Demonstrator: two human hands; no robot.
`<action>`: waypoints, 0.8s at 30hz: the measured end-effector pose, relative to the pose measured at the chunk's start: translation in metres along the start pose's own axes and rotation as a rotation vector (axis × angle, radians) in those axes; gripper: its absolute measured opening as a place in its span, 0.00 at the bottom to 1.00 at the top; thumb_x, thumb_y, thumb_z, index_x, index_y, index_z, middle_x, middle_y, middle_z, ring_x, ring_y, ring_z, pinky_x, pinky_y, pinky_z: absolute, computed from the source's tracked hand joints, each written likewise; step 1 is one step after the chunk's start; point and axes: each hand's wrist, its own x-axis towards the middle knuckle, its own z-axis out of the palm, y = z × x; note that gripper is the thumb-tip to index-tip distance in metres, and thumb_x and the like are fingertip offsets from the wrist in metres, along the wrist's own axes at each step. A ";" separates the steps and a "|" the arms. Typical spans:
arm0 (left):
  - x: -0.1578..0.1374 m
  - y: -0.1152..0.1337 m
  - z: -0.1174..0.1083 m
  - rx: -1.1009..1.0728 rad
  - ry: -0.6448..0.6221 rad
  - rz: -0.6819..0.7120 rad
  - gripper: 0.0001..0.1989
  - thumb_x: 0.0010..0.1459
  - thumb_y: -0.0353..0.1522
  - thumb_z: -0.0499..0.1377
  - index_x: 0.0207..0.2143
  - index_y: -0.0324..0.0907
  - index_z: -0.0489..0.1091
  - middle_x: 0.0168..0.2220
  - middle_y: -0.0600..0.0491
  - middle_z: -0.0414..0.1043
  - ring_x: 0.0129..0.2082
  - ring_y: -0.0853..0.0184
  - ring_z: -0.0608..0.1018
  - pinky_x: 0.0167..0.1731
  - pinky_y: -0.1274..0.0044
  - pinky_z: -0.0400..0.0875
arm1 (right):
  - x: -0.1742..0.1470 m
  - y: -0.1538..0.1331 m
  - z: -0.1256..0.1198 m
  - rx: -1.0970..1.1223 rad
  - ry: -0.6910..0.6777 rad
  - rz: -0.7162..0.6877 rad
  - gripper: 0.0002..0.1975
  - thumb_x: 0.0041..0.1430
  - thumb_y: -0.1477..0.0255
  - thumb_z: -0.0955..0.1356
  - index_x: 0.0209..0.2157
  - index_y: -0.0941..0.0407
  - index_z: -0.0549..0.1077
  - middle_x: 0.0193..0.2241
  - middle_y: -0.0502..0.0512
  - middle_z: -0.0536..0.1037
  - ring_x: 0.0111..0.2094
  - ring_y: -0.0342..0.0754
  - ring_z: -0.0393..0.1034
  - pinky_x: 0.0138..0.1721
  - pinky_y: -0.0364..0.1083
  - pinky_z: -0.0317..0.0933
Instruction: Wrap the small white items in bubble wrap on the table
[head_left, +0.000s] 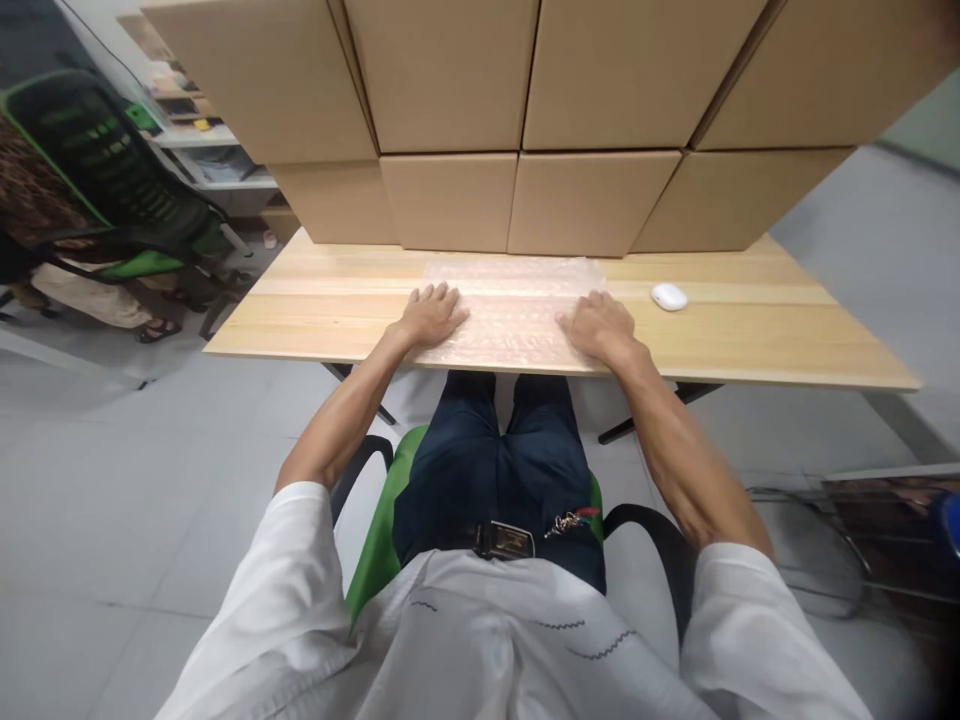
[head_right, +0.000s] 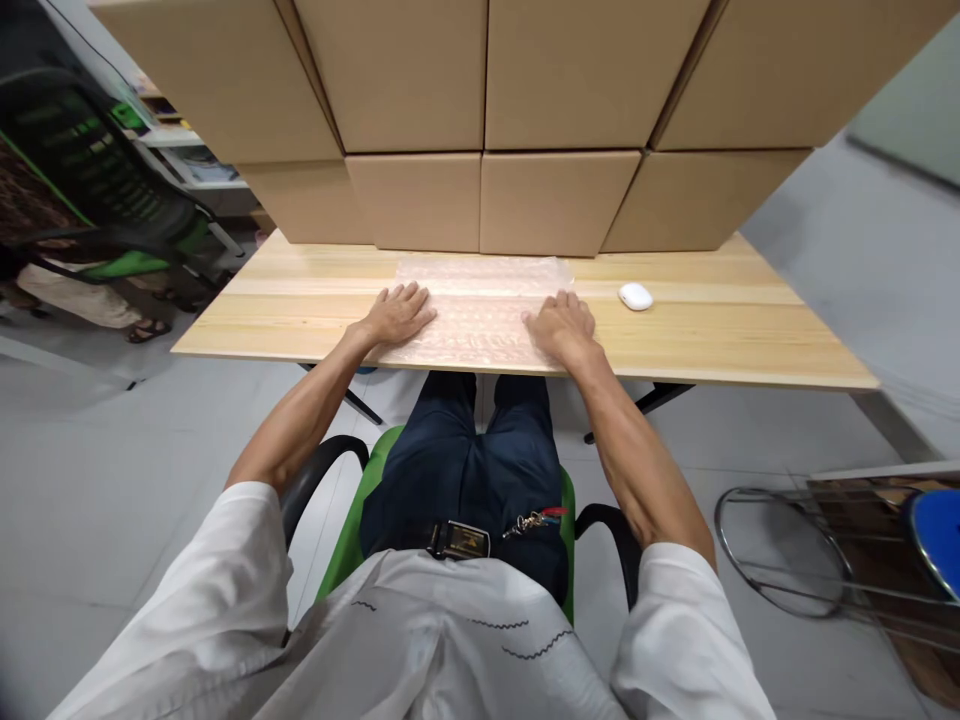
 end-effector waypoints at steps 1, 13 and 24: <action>0.007 0.000 -0.004 -0.003 0.002 0.011 0.39 0.90 0.51 0.50 0.91 0.43 0.67 0.96 0.34 0.57 0.96 0.33 0.63 0.93 0.37 0.55 | 0.004 -0.008 -0.003 0.000 0.037 -0.019 0.41 0.93 0.58 0.61 0.86 0.78 0.70 0.92 0.89 0.61 0.95 0.77 0.54 0.94 0.70 0.50; 0.066 0.027 -0.006 -0.020 -0.038 -0.096 0.42 0.90 0.43 0.43 0.98 0.41 0.52 1.00 0.40 0.44 1.00 0.45 0.51 0.97 0.48 0.47 | 0.106 -0.101 0.025 0.138 -0.140 -0.436 0.42 0.92 0.60 0.59 0.97 0.62 0.56 0.98 0.61 0.47 0.99 0.63 0.39 0.98 0.62 0.35; 0.050 0.023 -0.012 -0.018 -0.030 -0.131 0.42 0.91 0.49 0.45 0.97 0.46 0.56 1.00 0.40 0.45 1.00 0.41 0.51 0.97 0.46 0.47 | 0.116 -0.005 0.013 0.078 -0.077 -0.067 0.48 0.93 0.55 0.56 0.96 0.72 0.48 0.98 0.75 0.43 0.99 0.67 0.39 0.98 0.62 0.36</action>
